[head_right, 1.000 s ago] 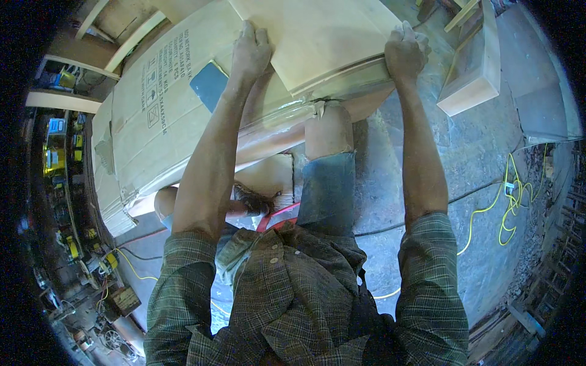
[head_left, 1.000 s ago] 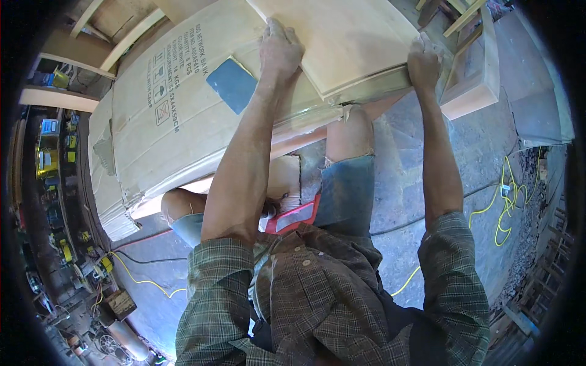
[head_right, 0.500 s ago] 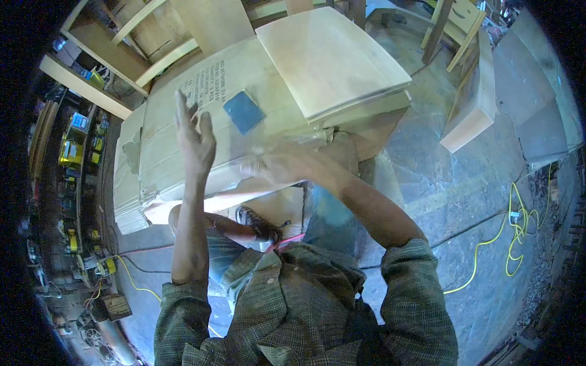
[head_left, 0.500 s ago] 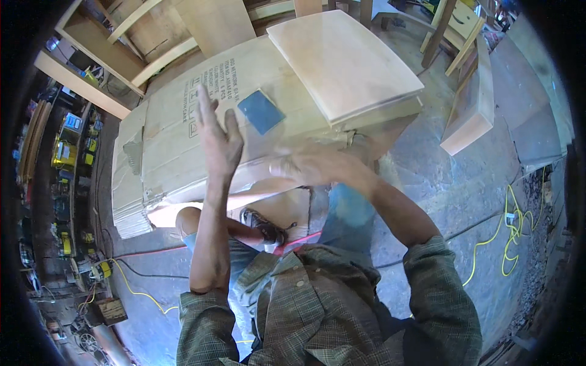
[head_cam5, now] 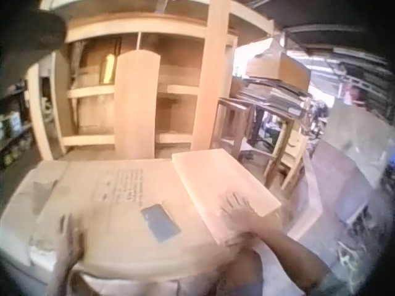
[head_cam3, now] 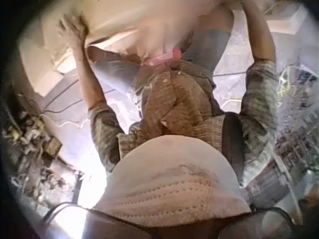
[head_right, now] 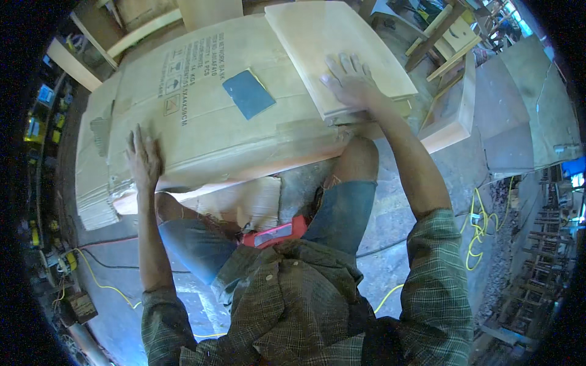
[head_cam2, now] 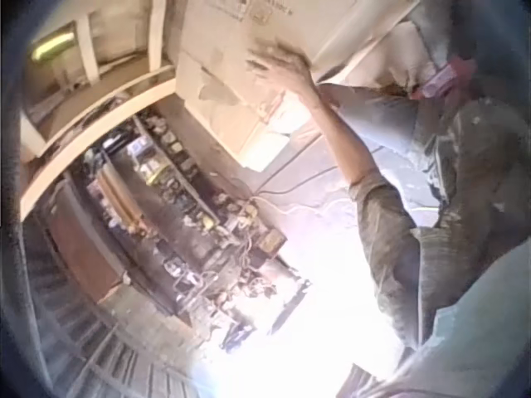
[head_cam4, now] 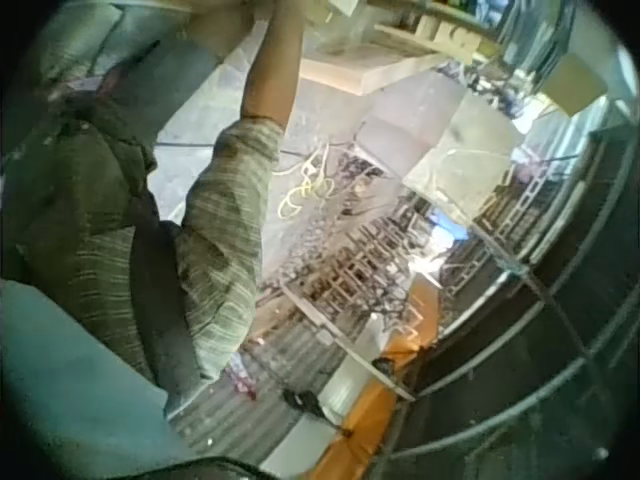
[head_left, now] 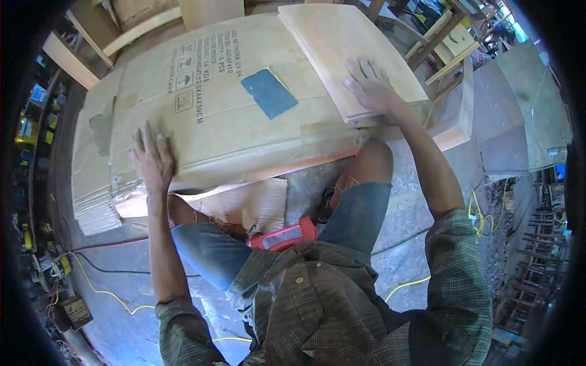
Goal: The person sits on a small pink stool and sands a rectangular piece of light-colored wood using a blue sanding block. They hold the wood on their lap and rub the block across the surface repeatedly. The person briefly stands up to move a long wooden frame before sitting back down to continue sanding the same piece of wood.
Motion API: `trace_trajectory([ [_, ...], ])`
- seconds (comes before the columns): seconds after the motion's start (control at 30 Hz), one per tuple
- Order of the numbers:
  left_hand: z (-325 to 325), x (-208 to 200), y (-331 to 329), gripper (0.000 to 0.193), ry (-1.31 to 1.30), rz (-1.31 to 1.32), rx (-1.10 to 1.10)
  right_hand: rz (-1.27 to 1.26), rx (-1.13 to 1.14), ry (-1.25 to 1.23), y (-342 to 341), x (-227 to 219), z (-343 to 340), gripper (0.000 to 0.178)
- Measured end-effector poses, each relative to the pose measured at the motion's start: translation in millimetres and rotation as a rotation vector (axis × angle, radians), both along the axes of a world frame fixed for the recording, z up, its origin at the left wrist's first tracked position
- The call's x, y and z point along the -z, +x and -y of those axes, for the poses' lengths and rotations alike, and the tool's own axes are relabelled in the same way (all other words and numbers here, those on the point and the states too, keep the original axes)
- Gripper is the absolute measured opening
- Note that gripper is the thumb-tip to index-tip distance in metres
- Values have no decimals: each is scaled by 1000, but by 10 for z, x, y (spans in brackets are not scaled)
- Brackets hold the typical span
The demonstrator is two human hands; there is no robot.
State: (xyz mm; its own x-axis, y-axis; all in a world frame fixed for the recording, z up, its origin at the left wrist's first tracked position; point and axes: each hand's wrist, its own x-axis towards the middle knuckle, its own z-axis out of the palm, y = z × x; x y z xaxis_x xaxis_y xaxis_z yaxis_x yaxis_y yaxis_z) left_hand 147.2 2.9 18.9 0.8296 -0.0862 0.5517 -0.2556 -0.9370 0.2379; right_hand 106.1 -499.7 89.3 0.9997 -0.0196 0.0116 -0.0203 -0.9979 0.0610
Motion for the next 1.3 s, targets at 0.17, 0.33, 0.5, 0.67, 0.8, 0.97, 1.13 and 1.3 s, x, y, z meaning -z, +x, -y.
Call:
trace_trajectory([
  [0.17,177,-102,-181,52,194,-41,-134,187,-98,39,1333,254,-7,58],
  [0.33,240,-197,-89,53,48,-93,50,175,-251,-170,2586,23,-424,44],
  [0.5,161,-200,-86,50,233,-57,69,-12,-709,304,2471,84,-1647,57],
  [0.67,184,-255,-72,57,57,-203,-77,-639,-478,1667,1523,-490,-2167,70],
  [0.8,204,-257,-49,61,98,-339,-149,-563,-407,1369,617,-658,-2042,33],
  [0.97,298,-1146,-267,59,-46,-596,-255,-1371,-473,576,-1917,-185,-2122,23],
  [1.13,-42,-1640,-925,54,-81,-797,-326,-1203,-479,746,-2724,-116,-2162,22],
  [1.3,-318,-1549,-1909,49,-207,-1118,-635,-1200,-486,528,-2186,-380,-2264,21],
])
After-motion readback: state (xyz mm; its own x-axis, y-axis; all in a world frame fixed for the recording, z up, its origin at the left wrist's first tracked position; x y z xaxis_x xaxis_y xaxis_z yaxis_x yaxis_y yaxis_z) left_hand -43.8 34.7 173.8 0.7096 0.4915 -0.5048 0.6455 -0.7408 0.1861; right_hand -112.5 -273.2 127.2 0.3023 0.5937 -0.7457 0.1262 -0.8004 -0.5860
